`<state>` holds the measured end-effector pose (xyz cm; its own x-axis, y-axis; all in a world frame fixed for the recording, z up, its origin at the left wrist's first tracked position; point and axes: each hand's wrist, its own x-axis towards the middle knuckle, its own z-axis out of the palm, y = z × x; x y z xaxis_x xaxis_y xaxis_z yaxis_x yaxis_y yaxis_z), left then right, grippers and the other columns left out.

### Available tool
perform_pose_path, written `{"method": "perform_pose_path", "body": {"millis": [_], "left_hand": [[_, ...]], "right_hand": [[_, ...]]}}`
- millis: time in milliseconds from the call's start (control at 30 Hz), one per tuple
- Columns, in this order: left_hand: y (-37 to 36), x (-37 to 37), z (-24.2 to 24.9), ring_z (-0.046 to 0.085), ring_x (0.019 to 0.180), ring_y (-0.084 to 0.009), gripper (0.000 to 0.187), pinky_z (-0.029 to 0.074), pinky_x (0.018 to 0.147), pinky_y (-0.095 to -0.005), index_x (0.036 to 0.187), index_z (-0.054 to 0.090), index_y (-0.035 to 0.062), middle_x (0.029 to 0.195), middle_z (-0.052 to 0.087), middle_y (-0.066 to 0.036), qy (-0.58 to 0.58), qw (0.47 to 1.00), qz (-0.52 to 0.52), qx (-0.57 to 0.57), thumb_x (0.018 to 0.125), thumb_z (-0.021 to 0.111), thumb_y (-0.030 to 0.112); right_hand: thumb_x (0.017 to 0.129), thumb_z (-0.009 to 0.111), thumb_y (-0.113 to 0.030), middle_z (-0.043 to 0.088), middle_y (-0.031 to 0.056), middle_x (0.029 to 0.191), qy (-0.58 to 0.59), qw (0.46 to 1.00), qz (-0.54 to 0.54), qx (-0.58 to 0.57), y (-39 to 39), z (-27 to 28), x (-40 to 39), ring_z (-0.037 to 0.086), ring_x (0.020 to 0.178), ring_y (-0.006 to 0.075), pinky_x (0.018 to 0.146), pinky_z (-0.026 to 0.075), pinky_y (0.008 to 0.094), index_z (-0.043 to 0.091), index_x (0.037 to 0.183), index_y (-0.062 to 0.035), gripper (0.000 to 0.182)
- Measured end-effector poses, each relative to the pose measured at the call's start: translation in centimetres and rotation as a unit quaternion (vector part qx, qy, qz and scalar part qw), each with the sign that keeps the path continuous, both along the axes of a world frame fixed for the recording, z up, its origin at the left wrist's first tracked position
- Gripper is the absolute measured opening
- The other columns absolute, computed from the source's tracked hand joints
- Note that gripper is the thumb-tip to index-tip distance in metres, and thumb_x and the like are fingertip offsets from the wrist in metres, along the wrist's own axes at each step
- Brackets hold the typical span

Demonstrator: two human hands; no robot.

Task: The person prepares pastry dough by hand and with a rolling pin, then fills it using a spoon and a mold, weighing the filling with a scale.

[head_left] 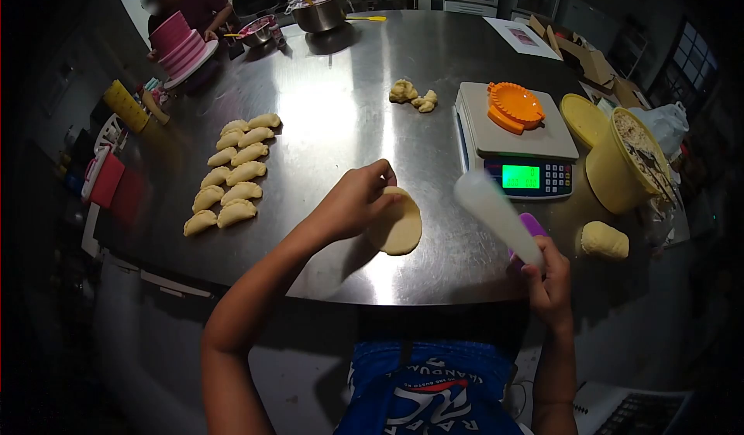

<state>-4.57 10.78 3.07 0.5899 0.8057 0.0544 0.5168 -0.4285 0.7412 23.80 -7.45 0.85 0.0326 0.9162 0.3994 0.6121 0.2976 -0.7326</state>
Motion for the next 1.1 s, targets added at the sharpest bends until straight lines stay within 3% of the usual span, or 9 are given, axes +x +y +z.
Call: {"method": "perform_pose_path", "body": {"millis": [100, 167, 367, 467, 533, 667, 833, 933, 1100], "left_hand": [[-2.3, -0.5, 2.9, 0.062, 0.074, -0.0104, 0.018, 0.049, 0.065, -0.0267, 0.099, 0.052, 0.0012, 0.079, 0.067, -0.009, 0.013, 0.997, -0.008, -0.074, 0.093, 0.065, 0.012], [-3.3, -1.1, 3.2, 0.062, 0.075, -0.0092, 0.020, 0.048, 0.064, -0.0240, 0.100, 0.051, 0.0036, 0.083, 0.068, -0.008, -0.150, 0.983, -0.009, -0.110, 0.095, 0.065, 0.017], [-6.2, -2.3, 2.1, 0.066, 0.092, -0.0156, 0.048, 0.055, 0.075, -0.0302, 0.135, 0.038, 0.0058, 0.108, 0.067, -0.015, -0.345, 0.897, 0.148, -0.235, 0.096, 0.063, 0.022], [-9.4, -4.1, -0.8, 0.061, 0.109, -0.0204, 0.053, 0.053, 0.084, -0.0347, 0.141, 0.037, 0.0059, 0.121, 0.062, -0.016, -0.269, 0.898, 0.237, -0.257, 0.095, 0.061, 0.017], [-10.5, -7.0, -2.0, 0.052, 0.125, -0.0284, 0.053, 0.045, 0.101, -0.0423, 0.143, 0.036, 0.0019, 0.136, 0.052, -0.022, -0.092, 0.952, 0.271, 0.104, 0.095, 0.056, 0.012], [-10.5, -8.2, -0.1, 0.035, 0.140, -0.0383, 0.057, 0.026, 0.114, -0.0502, 0.146, 0.033, -0.0026, 0.148, 0.039, -0.023, -0.007, 0.955, 0.150, 0.255, 0.096, 0.050, 0.017], [-8.5, -5.8, -3.9, 0.018, 0.147, -0.0395, 0.062, 0.015, 0.117, -0.0565, 0.150, 0.027, -0.0004, 0.156, 0.027, -0.021, 0.192, 0.955, 0.096, 0.204, 0.099, 0.046, 0.028], [-7.8, -5.4, -3.9, 0.016, 0.148, -0.0379, 0.063, 0.013, 0.117, -0.0557, 0.150, 0.024, -0.0029, 0.157, 0.025, -0.021, 0.225, 0.950, 0.102, 0.190, 0.101, 0.042, 0.032], [-3.2, -5.2, -4.3, 0.016, 0.148, -0.0352, 0.063, 0.012, 0.118, -0.0544, 0.150, 0.023, -0.0036, 0.158, 0.022, -0.022, 0.218, 0.950, 0.117, 0.189, 0.102, 0.038, 0.033]], "right_hand": [[0.095, 0.060, -0.024, 0.062, 0.0093, 0.085, 0.137, 0.990, 0.034, -0.018, 0.5, -0.3, 0.3, 0.061, 0.079, 0.0173, 0.074, 0.047, 0.0290, 0.057, 0.097, 0.0010, 0.025], [0.097, 0.057, -0.026, 0.063, 0.0071, 0.084, 0.195, 0.980, 0.050, -0.002, 1.3, -0.3, 0.3, 0.059, 0.077, 0.0126, 0.071, 0.047, 0.0285, 0.058, 0.098, 0.0008, 0.027], [0.094, 0.060, -0.021, 0.064, 0.0097, 0.082, 0.096, 0.993, 0.063, 0.004, 4.3, 1.4, 0.4, 0.060, 0.071, 0.0151, 0.067, 0.047, 0.0285, 0.057, 0.100, 0.0022, 0.024], [0.091, 0.064, -0.018, 0.064, 0.0144, 0.086, 0.002, 0.996, 0.084, -0.016, 5.6, 3.0, -0.9, 0.063, 0.075, 0.0240, 0.070, 0.049, 0.0331, 0.058, 0.101, 0.0021, 0.023], [0.089, 0.065, -0.018, 0.064, 0.0162, 0.089, -0.096, 0.991, 0.095, 0.020, 6.6, 2.6, -2.0, 0.063, 0.080, 0.0279, 0.073, 0.049, 0.0362, 0.059, 0.102, 0.0015, 0.024], [0.086, 0.068, -0.023, 0.062, 0.0178, 0.104, -0.274, 0.949, 0.153, 0.033, 7.6, 1.8, -6.0, 0.060, 0.099, 0.0332, 0.087, 0.048, 0.0430, 0.060, 0.105, -0.0004, 0.031], [0.096, 0.055, -0.032, 0.046, 0.0276, 0.138, -0.344, 0.911, 0.229, -0.002, 8.4, 0.6, -6.8, 0.034, 0.139, 0.0417, 0.113, 0.029, 0.0515, 0.046, 0.133, -0.0012, 0.048], [0.101, 0.042, -0.037, 0.035, 0.0296, 0.148, -0.283, 0.929, 0.231, -0.056, 9.1, -0.1, -6.9, 0.022, 0.146, 0.0410, 0.117, 0.021, 0.0530, 0.032, 0.147, -0.0022, 0.058], [0.103, 0.034, -0.039, 0.033, 0.0310, 0.149, -0.272, 0.941, 0.177, -0.097, 12.3, -1.0, -8.0, 0.025, 0.144, 0.0420, 0.117, 0.019, 0.0519, 0.029, 0.150, -0.0016, 0.060]]}}
